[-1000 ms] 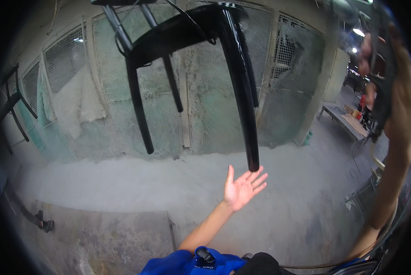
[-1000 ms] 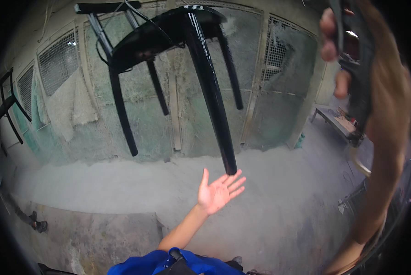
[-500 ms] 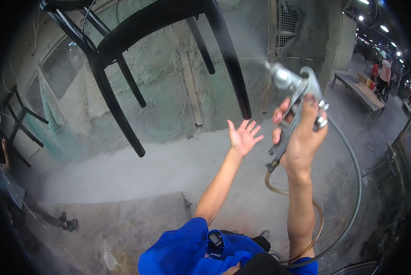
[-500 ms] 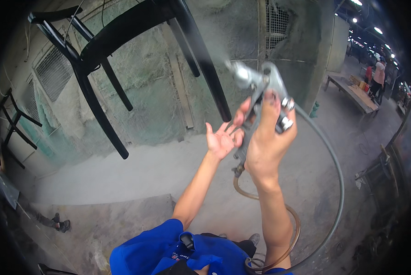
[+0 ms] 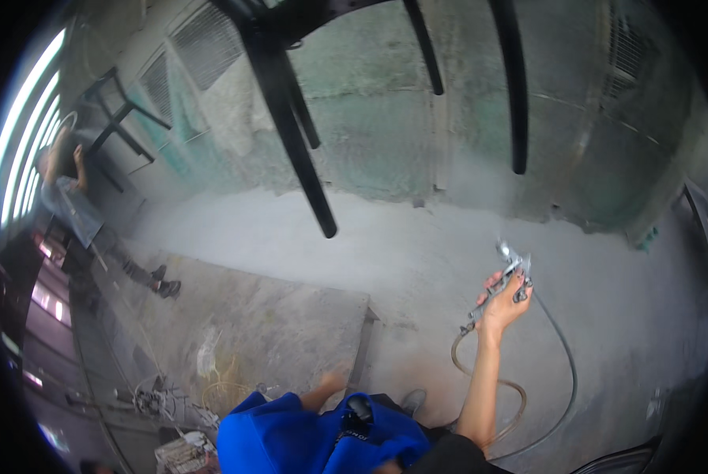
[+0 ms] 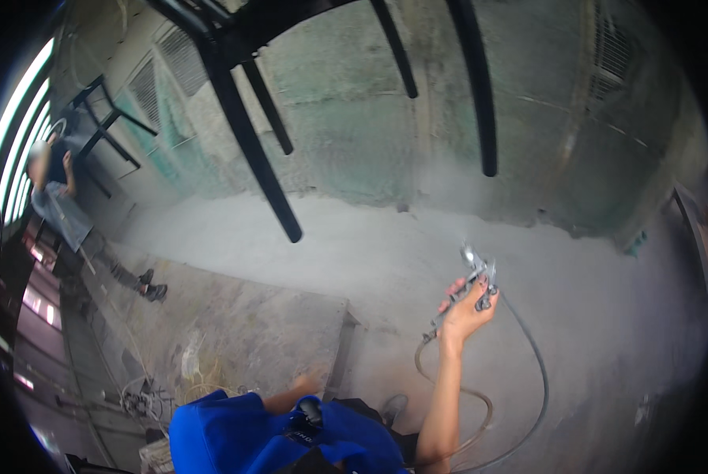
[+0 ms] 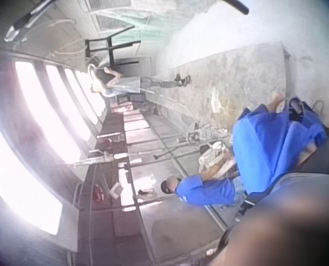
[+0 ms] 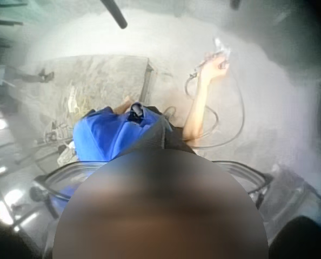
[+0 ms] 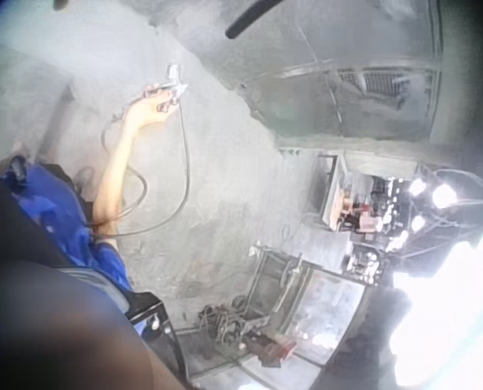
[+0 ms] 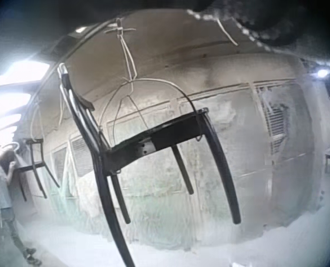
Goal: The person holds a black metal chair frame and uses a spray gun to apply black paint to its legs and seat. The person rotates the chair to cover multiple sides, then sets it down and walks to a table to retrieve a paint can.
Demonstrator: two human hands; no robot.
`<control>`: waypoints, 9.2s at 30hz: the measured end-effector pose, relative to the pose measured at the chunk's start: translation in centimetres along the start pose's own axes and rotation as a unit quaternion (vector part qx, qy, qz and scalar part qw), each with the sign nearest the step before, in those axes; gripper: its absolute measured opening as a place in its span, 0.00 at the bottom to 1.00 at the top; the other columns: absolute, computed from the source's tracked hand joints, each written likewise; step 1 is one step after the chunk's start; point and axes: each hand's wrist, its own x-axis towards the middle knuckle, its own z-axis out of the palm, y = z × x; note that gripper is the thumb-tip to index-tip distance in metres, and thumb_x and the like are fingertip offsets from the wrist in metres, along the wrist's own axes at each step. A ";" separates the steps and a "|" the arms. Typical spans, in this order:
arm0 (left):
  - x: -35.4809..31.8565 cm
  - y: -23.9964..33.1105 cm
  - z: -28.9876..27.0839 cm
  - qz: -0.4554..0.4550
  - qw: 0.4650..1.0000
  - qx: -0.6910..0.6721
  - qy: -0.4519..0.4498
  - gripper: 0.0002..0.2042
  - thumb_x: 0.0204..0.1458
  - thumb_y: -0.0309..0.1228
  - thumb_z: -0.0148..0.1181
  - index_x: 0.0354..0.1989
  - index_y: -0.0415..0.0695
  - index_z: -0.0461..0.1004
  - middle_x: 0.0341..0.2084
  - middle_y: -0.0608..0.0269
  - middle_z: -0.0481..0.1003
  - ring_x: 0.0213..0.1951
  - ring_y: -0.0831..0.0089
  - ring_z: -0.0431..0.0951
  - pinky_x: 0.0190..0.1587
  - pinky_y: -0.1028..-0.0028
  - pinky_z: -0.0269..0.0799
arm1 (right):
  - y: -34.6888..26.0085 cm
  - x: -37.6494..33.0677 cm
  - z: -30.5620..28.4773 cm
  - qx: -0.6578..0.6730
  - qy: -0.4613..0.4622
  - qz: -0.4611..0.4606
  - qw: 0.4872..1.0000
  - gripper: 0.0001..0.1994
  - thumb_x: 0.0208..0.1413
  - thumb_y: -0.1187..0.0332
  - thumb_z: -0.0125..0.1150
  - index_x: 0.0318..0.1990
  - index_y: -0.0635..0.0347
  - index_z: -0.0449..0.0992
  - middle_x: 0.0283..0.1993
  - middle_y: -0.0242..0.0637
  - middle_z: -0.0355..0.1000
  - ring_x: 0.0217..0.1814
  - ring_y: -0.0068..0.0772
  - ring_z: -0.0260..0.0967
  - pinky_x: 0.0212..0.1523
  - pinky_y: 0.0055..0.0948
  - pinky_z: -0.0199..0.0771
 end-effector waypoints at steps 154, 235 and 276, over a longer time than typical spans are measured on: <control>-63.8 213.8 37.5 0.334 0.504 -0.576 -0.550 0.36 0.63 0.71 0.36 0.68 0.58 0.64 0.21 0.71 0.59 0.13 0.82 0.54 0.18 0.75 0.53 | -90.0 66.6 -163.7 -0.164 0.496 -0.176 0.834 0.39 0.54 0.81 0.71 0.73 0.69 0.58 0.35 0.39 0.83 0.38 0.27 0.81 0.44 0.29 0.83; -79.4 209.5 62.7 0.059 0.812 -0.501 -0.293 0.17 0.66 0.47 0.56 0.43 0.43 0.74 0.19 0.68 0.70 0.14 0.77 0.64 0.16 0.68 0.58 | -94.9 65.3 -177.8 0.046 0.151 0.325 0.932 0.18 0.67 0.60 0.54 0.57 0.61 0.73 0.55 0.46 0.77 0.53 0.33 0.75 0.48 0.32 0.77; -79.3 167.5 70.7 -0.094 0.780 -0.493 -0.374 0.07 0.60 0.30 0.49 0.30 0.45 0.70 0.18 0.60 0.63 0.15 0.63 0.62 0.18 0.58 0.62 | -79.2 32.9 -141.7 -0.038 -0.468 -0.001 0.883 0.40 0.61 0.63 0.64 0.76 0.68 0.53 0.79 0.47 0.54 0.80 0.39 0.50 0.78 0.39 0.49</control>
